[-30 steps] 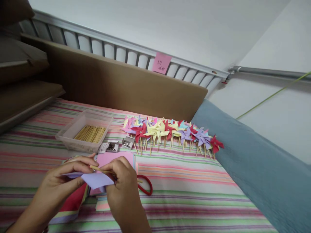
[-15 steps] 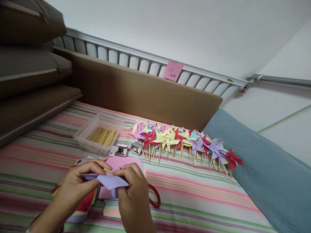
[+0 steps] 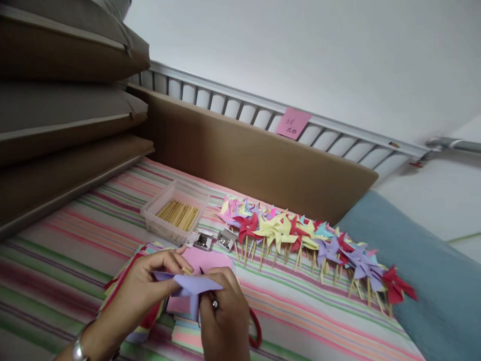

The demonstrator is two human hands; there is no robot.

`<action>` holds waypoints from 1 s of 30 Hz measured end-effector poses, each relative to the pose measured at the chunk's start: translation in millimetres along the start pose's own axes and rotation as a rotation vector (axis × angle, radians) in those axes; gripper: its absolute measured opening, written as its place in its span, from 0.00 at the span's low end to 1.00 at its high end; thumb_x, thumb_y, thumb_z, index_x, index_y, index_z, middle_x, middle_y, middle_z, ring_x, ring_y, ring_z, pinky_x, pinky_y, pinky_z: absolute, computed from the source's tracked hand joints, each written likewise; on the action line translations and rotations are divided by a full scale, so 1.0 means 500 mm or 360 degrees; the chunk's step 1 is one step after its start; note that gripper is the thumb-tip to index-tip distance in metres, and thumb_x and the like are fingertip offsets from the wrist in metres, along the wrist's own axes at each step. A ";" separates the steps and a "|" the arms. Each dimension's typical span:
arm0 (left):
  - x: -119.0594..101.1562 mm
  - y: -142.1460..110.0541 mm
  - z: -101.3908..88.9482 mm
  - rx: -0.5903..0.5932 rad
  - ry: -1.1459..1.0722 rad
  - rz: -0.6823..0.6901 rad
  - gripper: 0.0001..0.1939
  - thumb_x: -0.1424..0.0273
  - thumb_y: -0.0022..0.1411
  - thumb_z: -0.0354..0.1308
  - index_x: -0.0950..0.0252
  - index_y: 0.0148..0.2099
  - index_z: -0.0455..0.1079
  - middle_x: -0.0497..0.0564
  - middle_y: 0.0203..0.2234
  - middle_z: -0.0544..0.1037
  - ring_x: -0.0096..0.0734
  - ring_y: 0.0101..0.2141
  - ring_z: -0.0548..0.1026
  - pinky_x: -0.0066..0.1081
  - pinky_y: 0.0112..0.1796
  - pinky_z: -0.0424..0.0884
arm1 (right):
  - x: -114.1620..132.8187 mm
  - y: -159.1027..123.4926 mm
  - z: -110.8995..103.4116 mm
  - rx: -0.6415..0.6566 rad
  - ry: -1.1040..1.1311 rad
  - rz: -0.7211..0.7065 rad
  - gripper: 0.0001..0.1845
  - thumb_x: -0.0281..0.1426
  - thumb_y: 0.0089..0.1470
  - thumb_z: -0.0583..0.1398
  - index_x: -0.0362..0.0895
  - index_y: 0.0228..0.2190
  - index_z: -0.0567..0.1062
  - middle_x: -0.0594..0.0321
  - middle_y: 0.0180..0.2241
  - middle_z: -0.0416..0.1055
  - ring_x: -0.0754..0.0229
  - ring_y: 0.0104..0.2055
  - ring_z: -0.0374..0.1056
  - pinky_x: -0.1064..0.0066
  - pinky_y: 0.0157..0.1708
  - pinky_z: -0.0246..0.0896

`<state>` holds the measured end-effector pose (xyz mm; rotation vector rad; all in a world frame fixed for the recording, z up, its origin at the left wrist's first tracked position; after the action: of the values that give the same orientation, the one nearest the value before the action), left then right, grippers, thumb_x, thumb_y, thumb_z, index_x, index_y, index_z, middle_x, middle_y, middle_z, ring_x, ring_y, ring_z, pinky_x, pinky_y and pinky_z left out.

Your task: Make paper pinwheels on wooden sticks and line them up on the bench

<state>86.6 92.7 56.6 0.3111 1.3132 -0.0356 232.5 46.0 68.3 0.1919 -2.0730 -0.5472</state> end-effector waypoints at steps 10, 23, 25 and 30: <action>0.000 -0.001 0.001 -0.0031 0.0026 -0.0020 0.07 0.73 0.48 0.67 0.61 0.22 0.71 0.44 0.23 0.80 0.29 0.28 0.76 0.42 0.60 0.49 | -0.008 -0.002 -0.001 -0.0026 -0.0006 0.0022 0.11 0.21 0.51 0.55 0.46 0.29 0.74 0.64 0.30 0.69 0.62 0.31 0.67 0.75 0.35 0.62; 0.000 -0.004 0.000 -0.0041 0.0032 -0.0048 0.07 0.73 0.48 0.66 0.62 0.22 0.71 0.46 0.23 0.80 0.30 0.28 0.77 0.44 0.60 0.50 | -0.008 -0.005 0.006 -0.0068 -0.0013 0.0017 0.09 0.23 0.53 0.55 0.46 0.27 0.73 0.62 0.30 0.69 0.61 0.30 0.67 0.74 0.32 0.63; -0.002 -0.004 0.000 -0.0046 0.0044 -0.0044 0.07 0.73 0.48 0.66 0.62 0.22 0.71 0.46 0.23 0.80 0.30 0.28 0.77 0.44 0.60 0.50 | -0.009 -0.006 0.006 -0.0083 -0.0019 0.0016 0.09 0.23 0.52 0.55 0.46 0.27 0.73 0.62 0.30 0.69 0.61 0.30 0.67 0.74 0.32 0.62; -0.008 -0.001 0.002 -0.0061 0.0056 -0.0041 0.08 0.72 0.48 0.67 0.62 0.22 0.71 0.46 0.23 0.80 0.30 0.27 0.76 0.43 0.60 0.49 | -0.008 -0.006 0.007 -0.0062 0.0012 0.0016 0.10 0.23 0.52 0.54 0.46 0.28 0.73 0.62 0.31 0.69 0.61 0.31 0.67 0.75 0.30 0.61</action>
<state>86.3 91.4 60.5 0.2633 1.3515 -0.0266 231.3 45.5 62.3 0.1608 -2.0536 -0.5793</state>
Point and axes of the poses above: each hand's wrist, its own y-axis towards the middle knuckle, its own z-axis out of the palm, x = y × z, the point moved 5 cm from there along y, towards the middle knuckle
